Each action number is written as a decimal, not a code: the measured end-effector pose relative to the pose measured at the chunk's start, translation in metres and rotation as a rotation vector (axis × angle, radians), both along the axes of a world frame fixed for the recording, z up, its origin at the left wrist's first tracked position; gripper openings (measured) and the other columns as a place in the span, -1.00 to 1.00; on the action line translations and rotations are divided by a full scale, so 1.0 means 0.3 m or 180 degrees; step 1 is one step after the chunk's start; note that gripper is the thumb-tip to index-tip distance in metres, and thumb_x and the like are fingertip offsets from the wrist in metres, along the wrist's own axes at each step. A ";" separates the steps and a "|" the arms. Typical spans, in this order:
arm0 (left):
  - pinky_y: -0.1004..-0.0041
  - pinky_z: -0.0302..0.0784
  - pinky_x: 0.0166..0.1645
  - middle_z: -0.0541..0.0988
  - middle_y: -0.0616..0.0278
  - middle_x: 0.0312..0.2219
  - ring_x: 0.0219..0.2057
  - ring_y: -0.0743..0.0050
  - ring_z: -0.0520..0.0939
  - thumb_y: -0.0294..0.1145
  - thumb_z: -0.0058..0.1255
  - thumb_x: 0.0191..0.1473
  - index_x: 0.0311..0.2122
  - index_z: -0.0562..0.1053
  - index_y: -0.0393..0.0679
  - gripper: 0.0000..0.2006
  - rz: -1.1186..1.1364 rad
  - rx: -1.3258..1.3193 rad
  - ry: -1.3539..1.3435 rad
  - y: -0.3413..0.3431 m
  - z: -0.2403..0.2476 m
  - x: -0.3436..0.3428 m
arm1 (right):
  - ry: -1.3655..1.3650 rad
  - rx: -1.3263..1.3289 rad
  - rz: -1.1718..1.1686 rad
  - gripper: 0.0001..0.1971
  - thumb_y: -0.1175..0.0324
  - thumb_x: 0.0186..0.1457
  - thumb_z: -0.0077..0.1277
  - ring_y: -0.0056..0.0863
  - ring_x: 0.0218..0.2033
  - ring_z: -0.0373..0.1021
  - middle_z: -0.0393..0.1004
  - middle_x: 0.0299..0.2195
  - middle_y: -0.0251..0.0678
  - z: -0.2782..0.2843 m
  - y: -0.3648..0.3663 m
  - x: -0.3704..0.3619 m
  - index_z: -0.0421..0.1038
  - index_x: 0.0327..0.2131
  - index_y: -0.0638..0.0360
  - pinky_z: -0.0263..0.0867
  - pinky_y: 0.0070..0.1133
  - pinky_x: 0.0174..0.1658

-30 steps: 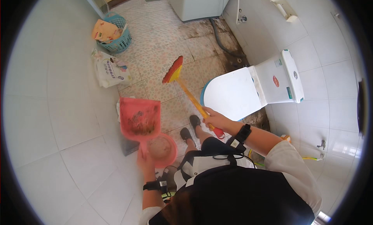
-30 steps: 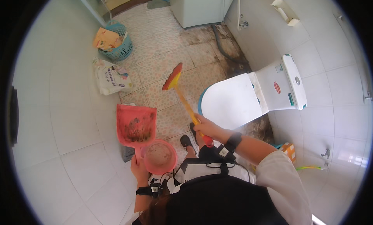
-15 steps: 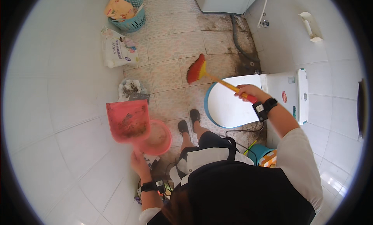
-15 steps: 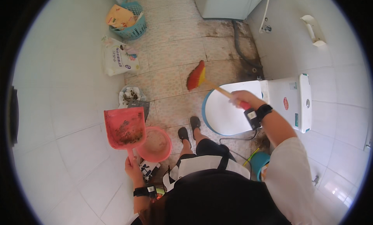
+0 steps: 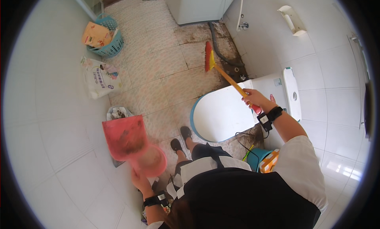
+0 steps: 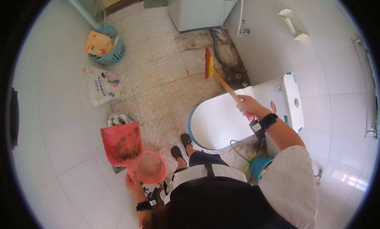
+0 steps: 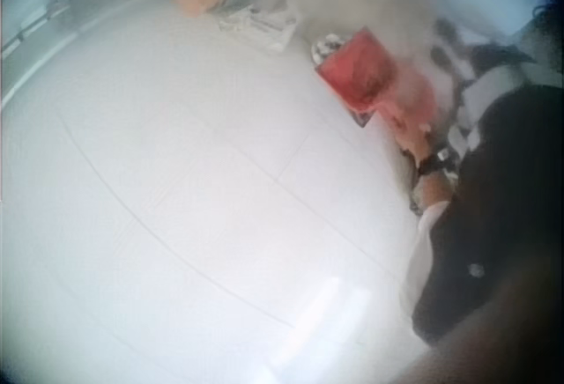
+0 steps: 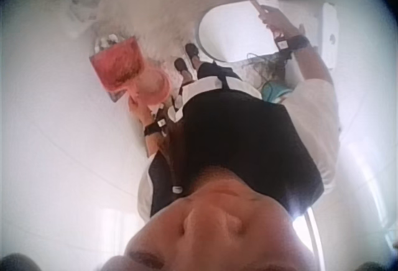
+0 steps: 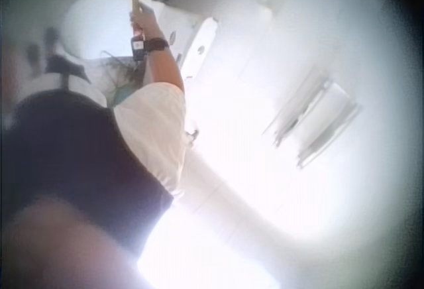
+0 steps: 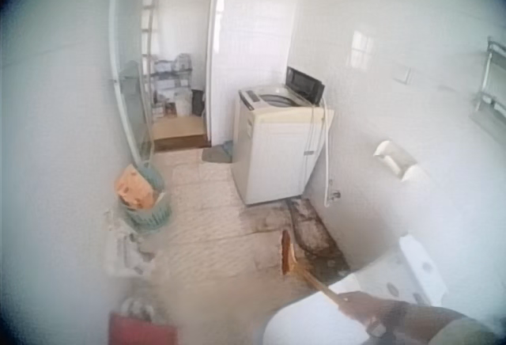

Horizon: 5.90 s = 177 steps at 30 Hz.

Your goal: The person sweeps debris from the floor into a dustpan in a bathroom, then moves items near the toilet to sweep behind them.

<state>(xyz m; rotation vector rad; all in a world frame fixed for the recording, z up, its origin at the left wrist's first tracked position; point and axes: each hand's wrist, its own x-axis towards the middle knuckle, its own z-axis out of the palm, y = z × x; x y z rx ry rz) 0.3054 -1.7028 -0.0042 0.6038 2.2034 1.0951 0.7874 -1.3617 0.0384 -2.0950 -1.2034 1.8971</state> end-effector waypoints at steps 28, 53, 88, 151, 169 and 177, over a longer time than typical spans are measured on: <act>0.67 0.15 -0.62 0.51 0.29 -0.51 -0.67 0.77 0.28 -0.20 -0.09 0.09 -0.28 0.45 -0.32 -0.67 -0.0898 0.0251 -0.0008 0.913 0.251 -0.044 | 0.0937 0.0475 -0.2118 -0.41 0.52 -0.11 0.02 -0.56 -0.58 0.34 0.41 -0.49 -0.27 -0.199 -0.121 0.011 0.16 0.07 0.34 0.30 -0.66 -0.60; 0.47 0.30 -0.46 0.49 0.23 -0.59 -0.59 0.51 0.39 -0.36 -0.12 -0.03 -0.41 0.50 -0.27 -0.79 -0.3730 -0.0411 0.0082 2.670 -0.161 -0.373 | 0.1155 0.0667 -0.4354 -0.41 0.55 -0.02 -0.21 -0.65 -0.52 0.29 0.40 -0.26 -0.14 -0.361 0.376 -0.685 -0.05 0.15 0.29 0.30 -0.72 -0.56; 0.57 0.21 -0.60 0.46 0.32 -0.69 -0.70 0.67 0.33 -0.36 -0.07 -0.03 -0.46 0.49 -0.25 -0.82 -0.6639 -0.1458 0.0176 3.355 -0.429 0.468 | 0.0430 -0.0272 -0.6336 -0.46 0.49 -0.04 -0.03 -0.57 -0.65 0.31 0.36 -0.59 -0.29 -0.144 0.885 -1.073 0.15 0.08 0.24 0.28 -0.63 -0.63; 0.19 0.41 -0.28 0.53 -0.02 -0.46 -0.35 -0.06 0.53 -0.09 0.01 -0.11 -0.38 0.51 -0.11 -0.70 -0.7591 -0.1719 0.1864 3.255 -1.640 0.812 | -0.0531 -0.0957 -0.4863 -0.43 0.51 -0.01 -0.04 -0.10 -0.21 0.40 0.42 -0.25 0.07 -0.347 1.090 -1.539 0.07 0.11 0.27 0.30 -0.46 -0.15; 0.21 0.36 -0.22 0.56 0.13 -0.42 -0.31 0.07 0.54 -0.32 0.07 -0.13 -0.21 0.43 0.00 -0.72 -0.7971 -0.0521 0.1363 3.275 -1.492 0.771 | 0.0102 -0.1841 -0.6347 -0.39 0.51 -0.03 0.00 -0.64 -0.62 0.28 0.34 -0.53 -0.36 -0.259 1.031 -1.644 0.04 0.13 0.17 0.26 -0.66 -0.57; 0.40 0.39 -0.19 0.52 0.11 -0.37 -0.33 0.34 0.51 -0.41 -0.01 -0.03 -0.15 0.39 -0.26 -0.71 -0.8392 -0.0684 0.0439 3.215 -1.298 0.769 | 0.0648 -0.1520 -0.7724 -0.41 0.43 0.02 0.01 -0.67 -0.66 0.24 0.35 -0.49 -0.35 -0.229 1.050 -1.784 0.04 0.14 0.14 0.23 -0.69 -0.61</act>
